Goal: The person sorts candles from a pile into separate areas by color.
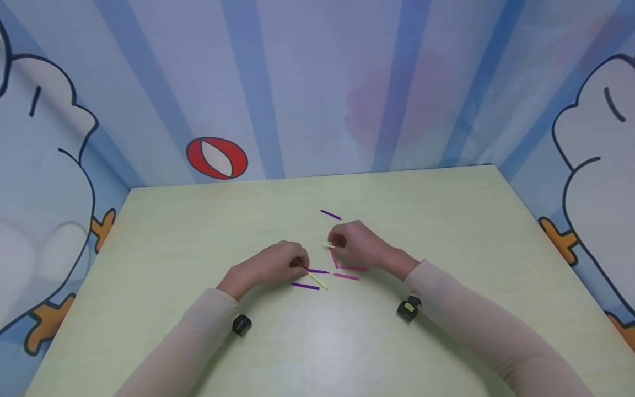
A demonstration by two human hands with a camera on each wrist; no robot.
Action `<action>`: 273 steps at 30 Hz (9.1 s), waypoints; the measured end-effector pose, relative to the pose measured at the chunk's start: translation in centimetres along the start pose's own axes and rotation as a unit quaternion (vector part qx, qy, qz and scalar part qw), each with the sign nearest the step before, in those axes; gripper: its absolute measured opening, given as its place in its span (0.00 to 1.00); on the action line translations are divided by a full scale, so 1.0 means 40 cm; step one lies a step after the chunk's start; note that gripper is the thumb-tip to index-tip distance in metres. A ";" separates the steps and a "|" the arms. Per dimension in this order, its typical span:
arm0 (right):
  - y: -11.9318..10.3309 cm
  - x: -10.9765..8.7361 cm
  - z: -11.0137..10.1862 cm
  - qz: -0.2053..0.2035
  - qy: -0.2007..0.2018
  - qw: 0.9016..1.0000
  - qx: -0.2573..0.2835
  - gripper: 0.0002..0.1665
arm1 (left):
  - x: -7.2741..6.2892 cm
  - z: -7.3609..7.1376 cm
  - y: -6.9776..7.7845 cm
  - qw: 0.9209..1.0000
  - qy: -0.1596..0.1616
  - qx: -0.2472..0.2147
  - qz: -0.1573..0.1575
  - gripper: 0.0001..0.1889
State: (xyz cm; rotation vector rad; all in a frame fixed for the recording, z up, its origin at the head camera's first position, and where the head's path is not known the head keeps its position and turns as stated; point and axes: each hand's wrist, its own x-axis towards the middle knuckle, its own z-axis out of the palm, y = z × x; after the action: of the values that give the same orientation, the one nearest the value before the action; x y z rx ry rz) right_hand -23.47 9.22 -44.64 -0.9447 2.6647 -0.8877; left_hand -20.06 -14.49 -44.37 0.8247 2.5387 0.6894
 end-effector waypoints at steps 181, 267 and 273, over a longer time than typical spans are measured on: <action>0.002 -0.072 0.001 0.000 -0.052 0.999 0.003 0.10 | 0.250 -0.090 -0.067 0.993 0.099 0.054 -0.044 0.10; -0.001 -0.077 -0.010 -0.024 -0.039 0.999 0.028 0.09 | -0.031 -0.023 -0.040 0.997 0.069 0.027 -0.022 0.03; -0.004 -0.068 0.002 -0.013 -0.052 0.998 0.029 0.09 | -0.068 -0.032 -0.069 0.995 0.091 0.020 -0.045 0.02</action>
State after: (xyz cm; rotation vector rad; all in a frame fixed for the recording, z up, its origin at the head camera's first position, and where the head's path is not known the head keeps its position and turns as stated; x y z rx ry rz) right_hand -21.24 10.77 -44.71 -0.9850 2.5324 -0.8905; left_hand -19.86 -18.56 -44.32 0.6822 2.7407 0.7165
